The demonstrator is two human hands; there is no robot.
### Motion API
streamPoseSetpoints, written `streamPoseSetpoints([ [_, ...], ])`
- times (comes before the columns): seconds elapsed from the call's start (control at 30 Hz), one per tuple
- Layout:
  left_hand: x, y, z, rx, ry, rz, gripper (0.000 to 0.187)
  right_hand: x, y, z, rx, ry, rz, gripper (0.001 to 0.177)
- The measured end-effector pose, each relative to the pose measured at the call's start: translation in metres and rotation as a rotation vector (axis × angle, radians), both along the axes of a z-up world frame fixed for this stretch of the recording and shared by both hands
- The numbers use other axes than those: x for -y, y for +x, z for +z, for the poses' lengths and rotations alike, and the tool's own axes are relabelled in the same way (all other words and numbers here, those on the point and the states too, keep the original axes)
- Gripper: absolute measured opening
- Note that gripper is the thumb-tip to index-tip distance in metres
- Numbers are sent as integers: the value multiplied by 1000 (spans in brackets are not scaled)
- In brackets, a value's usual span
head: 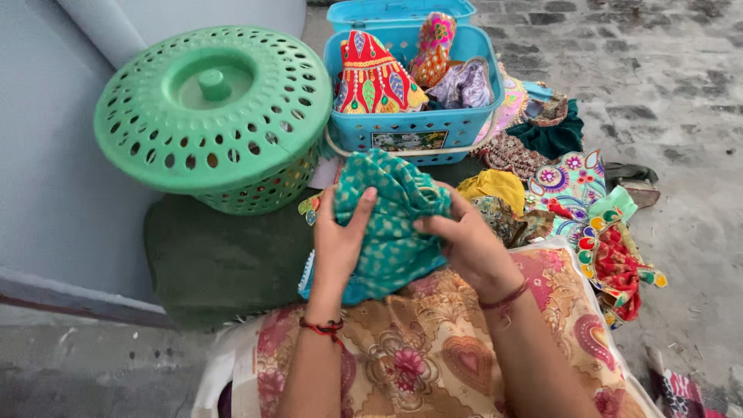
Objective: The person folds several small, colorful fabric items and places them into a blue plastic basket. The person then unfolds a yellow cloth, folds it, and places it in the basket.
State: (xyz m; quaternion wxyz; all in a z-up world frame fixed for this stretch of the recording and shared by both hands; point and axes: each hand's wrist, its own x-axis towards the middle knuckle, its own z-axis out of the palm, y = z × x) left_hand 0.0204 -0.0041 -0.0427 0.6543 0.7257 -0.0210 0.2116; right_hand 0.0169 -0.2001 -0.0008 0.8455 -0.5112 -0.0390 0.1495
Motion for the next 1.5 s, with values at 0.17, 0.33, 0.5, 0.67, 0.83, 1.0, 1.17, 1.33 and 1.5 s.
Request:
streamPoseSetpoints([
  [0.17,-19,28,-59,-422,-468,-83,40,46,48,20,286,-123,-348,52],
  [0.33,-27,46,-103,-590,-574,-104,32,77,149,72,1036,-662,-715,44],
  [0.5,-18,46,-120,-642,-459,-161,28,50,227,57,1295,-1157,-657,59],
  [0.67,-18,47,-121,-636,-420,-195,28,59,239,33,894,-1673,71,56],
  [0.83,-16,46,-117,-641,-437,-198,28,70,254,61,753,-1343,-23,37],
  [1.0,-17,43,-113,-641,-421,-193,26,52,264,69,947,-1785,-74,75],
  [1.17,-13,43,-116,-624,-433,-194,27,30,294,40,594,-2012,218,96],
  [1.33,-11,49,-124,-630,-357,-151,28,34,326,1,521,-1999,348,83],
  [1.5,-12,52,-138,-599,-387,-179,28,40,346,-16,445,-1953,301,81],
])
